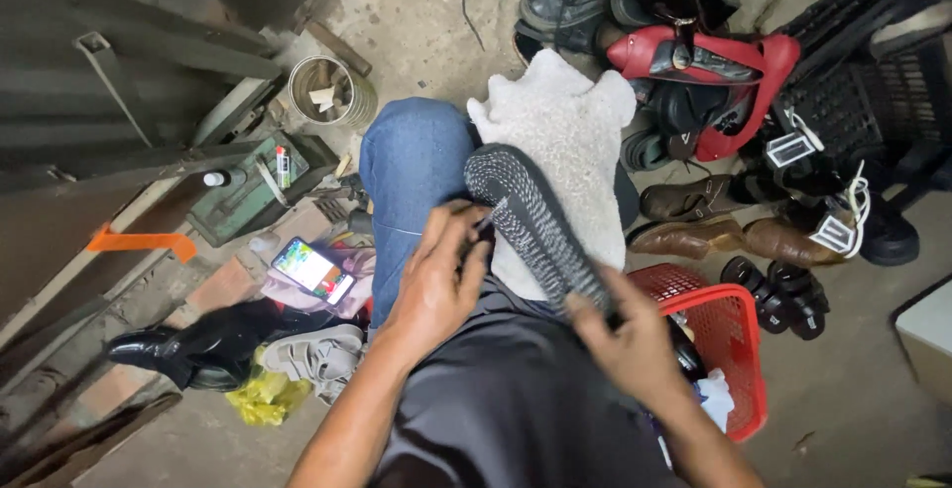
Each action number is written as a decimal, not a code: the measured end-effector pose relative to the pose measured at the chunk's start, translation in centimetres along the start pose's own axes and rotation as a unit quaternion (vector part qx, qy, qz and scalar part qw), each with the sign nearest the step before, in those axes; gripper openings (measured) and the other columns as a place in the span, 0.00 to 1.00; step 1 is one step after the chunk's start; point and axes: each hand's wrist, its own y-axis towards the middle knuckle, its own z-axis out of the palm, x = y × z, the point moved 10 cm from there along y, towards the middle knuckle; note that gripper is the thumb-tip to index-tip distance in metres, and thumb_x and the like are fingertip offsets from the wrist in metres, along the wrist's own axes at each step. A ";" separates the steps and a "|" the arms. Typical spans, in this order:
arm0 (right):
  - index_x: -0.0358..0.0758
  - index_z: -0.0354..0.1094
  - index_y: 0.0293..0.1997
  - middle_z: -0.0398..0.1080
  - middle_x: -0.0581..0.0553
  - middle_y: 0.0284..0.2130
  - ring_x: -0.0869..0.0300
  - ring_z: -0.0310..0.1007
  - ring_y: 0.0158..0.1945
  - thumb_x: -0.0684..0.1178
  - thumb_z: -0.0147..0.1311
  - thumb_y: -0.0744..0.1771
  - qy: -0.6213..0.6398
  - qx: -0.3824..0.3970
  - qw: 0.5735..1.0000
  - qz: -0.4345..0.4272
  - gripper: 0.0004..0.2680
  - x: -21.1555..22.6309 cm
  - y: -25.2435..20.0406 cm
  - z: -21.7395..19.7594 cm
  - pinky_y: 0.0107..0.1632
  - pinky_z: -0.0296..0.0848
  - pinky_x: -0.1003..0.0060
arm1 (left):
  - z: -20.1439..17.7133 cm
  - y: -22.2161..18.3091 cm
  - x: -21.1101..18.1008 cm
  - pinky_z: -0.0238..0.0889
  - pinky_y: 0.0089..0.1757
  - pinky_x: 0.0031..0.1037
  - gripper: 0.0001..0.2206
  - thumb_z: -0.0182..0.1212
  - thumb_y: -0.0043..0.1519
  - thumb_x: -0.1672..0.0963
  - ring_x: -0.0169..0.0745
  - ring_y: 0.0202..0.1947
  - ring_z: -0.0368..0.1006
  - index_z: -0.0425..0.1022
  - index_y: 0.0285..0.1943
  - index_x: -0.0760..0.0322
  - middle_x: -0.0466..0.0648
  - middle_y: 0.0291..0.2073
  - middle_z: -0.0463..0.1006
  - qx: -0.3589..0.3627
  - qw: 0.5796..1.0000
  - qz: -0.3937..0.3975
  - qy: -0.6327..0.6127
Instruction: A person is hand-stitching a rubber sole onto a shoe using a hook tool and thread in a repair shop.
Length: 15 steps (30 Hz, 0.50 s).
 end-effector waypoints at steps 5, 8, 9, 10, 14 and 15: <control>0.36 0.75 0.47 0.70 0.44 0.23 0.61 0.67 0.31 0.45 0.62 0.66 0.078 -0.139 0.987 0.015 0.08 -0.9 1.5 -6.0 0.34 0.72 0.65 | -2.2 -0.4 -4.0 0.74 0.43 0.42 0.13 0.53 0.70 0.59 0.61 0.47 0.78 0.77 0.60 0.64 0.55 0.46 0.79 -0.057 0.995 0.076 0.033; 0.35 0.73 0.44 0.65 0.44 0.13 0.63 0.64 0.20 0.46 0.59 0.67 0.085 -0.146 0.986 -0.004 0.06 0.0 2.3 -7.3 0.25 0.66 0.71 | -1.7 -0.7 -4.2 0.75 0.40 0.42 0.15 0.54 0.70 0.58 0.58 0.43 0.80 0.76 0.65 0.61 0.54 0.41 0.82 -0.047 0.994 0.094 0.038; 0.34 0.73 0.44 0.65 0.43 0.12 0.63 0.65 0.19 0.45 0.59 0.67 0.093 -0.152 0.984 -0.017 0.06 -0.1 2.4 -7.5 0.25 0.66 0.72 | -1.5 -0.8 -4.1 0.74 0.37 0.39 0.14 0.54 0.70 0.57 0.54 0.41 0.80 0.78 0.62 0.58 0.50 0.39 0.82 -0.046 0.992 0.100 0.064; 0.33 0.73 0.44 0.65 0.43 0.12 0.64 0.65 0.19 0.44 0.59 0.67 0.101 -0.159 0.982 -0.028 0.06 -0.3 2.5 -7.8 0.24 0.66 0.73 | -1.3 -0.9 -3.9 0.74 0.34 0.35 0.13 0.54 0.69 0.57 0.51 0.38 0.81 0.80 0.60 0.54 0.46 0.36 0.82 -0.044 0.989 0.106 0.089; 0.33 0.73 0.44 0.65 0.41 0.12 0.63 0.65 0.18 0.44 0.60 0.67 0.106 -0.163 0.981 -0.023 0.06 -0.7 2.4 -7.9 0.24 0.66 0.72 | -1.0 -0.2 -4.4 0.73 0.32 0.36 0.13 0.53 0.70 0.56 0.50 0.35 0.80 0.79 0.61 0.52 0.46 0.33 0.82 -0.044 0.984 0.118 0.122; 0.32 0.73 0.44 0.65 0.41 0.12 0.63 0.65 0.19 0.43 0.59 0.67 0.113 -0.165 0.979 -0.027 0.05 -0.5 2.4 -7.9 0.25 0.67 0.72 | -0.9 0.0 -4.7 0.73 0.31 0.38 0.13 0.52 0.70 0.56 0.52 0.34 0.80 0.80 0.60 0.53 0.47 0.32 0.81 -0.038 0.985 0.120 0.119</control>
